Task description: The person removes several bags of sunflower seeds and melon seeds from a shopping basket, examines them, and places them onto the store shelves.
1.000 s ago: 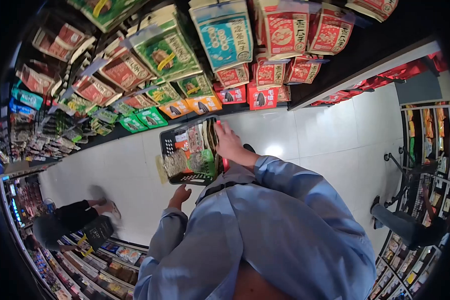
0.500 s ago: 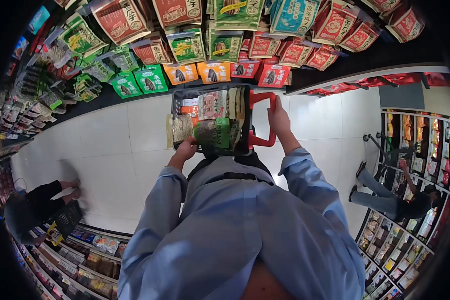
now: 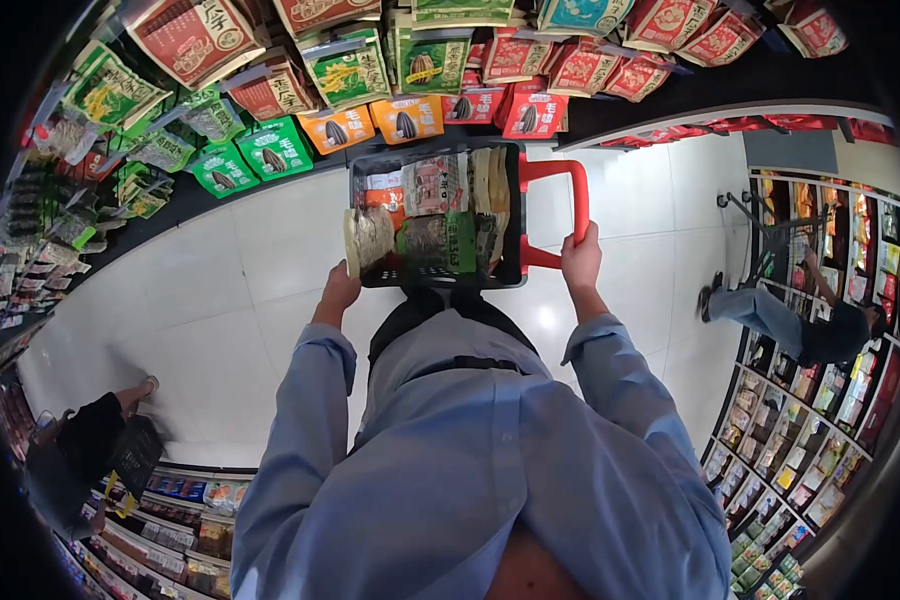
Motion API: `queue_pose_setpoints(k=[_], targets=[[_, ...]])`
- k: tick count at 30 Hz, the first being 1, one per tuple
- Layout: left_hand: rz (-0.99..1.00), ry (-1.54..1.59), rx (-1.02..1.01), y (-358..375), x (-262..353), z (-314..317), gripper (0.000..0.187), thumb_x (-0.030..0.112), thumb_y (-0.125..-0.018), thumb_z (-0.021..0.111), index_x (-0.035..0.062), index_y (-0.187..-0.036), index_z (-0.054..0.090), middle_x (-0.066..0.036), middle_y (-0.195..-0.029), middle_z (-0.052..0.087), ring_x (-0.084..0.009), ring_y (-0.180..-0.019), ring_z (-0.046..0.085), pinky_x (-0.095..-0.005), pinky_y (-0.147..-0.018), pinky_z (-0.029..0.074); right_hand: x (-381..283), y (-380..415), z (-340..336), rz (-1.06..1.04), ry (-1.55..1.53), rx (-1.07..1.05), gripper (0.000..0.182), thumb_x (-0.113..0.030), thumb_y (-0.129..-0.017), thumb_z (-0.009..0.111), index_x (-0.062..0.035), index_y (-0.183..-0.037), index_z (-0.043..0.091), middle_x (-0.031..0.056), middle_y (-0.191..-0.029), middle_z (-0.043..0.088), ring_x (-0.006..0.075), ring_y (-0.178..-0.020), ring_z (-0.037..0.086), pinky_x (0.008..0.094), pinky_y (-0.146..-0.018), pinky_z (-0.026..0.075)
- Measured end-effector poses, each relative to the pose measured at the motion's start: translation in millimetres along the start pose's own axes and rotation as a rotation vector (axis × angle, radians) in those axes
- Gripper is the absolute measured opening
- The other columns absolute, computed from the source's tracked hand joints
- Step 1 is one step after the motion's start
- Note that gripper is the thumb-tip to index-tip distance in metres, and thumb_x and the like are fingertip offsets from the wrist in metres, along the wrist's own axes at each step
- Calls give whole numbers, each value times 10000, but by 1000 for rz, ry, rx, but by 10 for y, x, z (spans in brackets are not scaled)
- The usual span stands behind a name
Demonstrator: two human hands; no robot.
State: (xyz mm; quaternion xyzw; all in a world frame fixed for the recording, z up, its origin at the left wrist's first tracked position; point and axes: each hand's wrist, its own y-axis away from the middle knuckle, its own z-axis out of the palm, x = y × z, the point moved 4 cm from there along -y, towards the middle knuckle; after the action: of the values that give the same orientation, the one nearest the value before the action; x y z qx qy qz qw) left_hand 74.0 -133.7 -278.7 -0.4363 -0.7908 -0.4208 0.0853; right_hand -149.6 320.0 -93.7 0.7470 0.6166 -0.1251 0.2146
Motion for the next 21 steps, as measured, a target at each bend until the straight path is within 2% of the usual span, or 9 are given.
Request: queue_pose_setpoints(k=[3, 7, 10, 16, 19, 21], targets=[[2, 110, -34, -173, 103, 21, 638, 165, -860, 592, -85, -1420, 417, -364, -1264, 570, -493, -1216, 551, -500, -1060, 457, 11, -36, -15, 38, -13, -14, 334, -109, -950, 554, -74, -1271, 472, 244, -911, 683, 455, -856, 664, 524, -739, 515], [-79, -3, -7, -399, 69, 157, 600, 191, -863, 594, -73, -1381, 447, -366, -1216, 602, -493, -1128, 602, -489, -1015, 489, 23, -51, -1, 78, 14, -28, 320, -125, -957, 555, -75, -1264, 479, 236, -949, 680, 445, -874, 662, 521, -751, 510], [-125, -48, -78, -559, 13, 292, 545, 227, -874, 589, -55, -1333, 508, -349, -1173, 633, -475, -1100, 624, -493, -981, 504, 39, -63, 28, 74, 0, -25, 326, -123, -955, 561, -68, -1265, 479, 234, -960, 677, 437, -885, 663, 511, -758, 509], [52, -191, -313, -751, -163, 523, 321, 217, -919, 502, -6, -1049, 693, -271, -1085, 691, -441, -1058, 651, -497, -946, 513, -70, -35, 5, 50, 71, 14, 296, -103, -948, 569, -46, -1226, 486, 218, -947, 662, 422, -860, 653, 504, -741, 498], [10, -145, -226, -695, -158, 501, 324, 211, -930, 473, 2, -1011, 707, -263, -1071, 696, -439, -1048, 656, -492, -944, 514, -70, -39, 10, 69, 77, 3, 286, -99, -948, 568, -45, -1216, 484, 210, -945, 656, 417, -863, 649, 502, -738, 494], [6, -146, -250, -706, -147, 481, 320, 208, -930, 478, 2, -1034, 699, -265, -1087, 692, -440, -1053, 654, -490, -944, 514, -73, -51, 8, 95, 96, -13, 293, -103, -949, 566, -47, -1223, 478, 214, -958, 659, 418, -878, 650, 503, -748, 496]])
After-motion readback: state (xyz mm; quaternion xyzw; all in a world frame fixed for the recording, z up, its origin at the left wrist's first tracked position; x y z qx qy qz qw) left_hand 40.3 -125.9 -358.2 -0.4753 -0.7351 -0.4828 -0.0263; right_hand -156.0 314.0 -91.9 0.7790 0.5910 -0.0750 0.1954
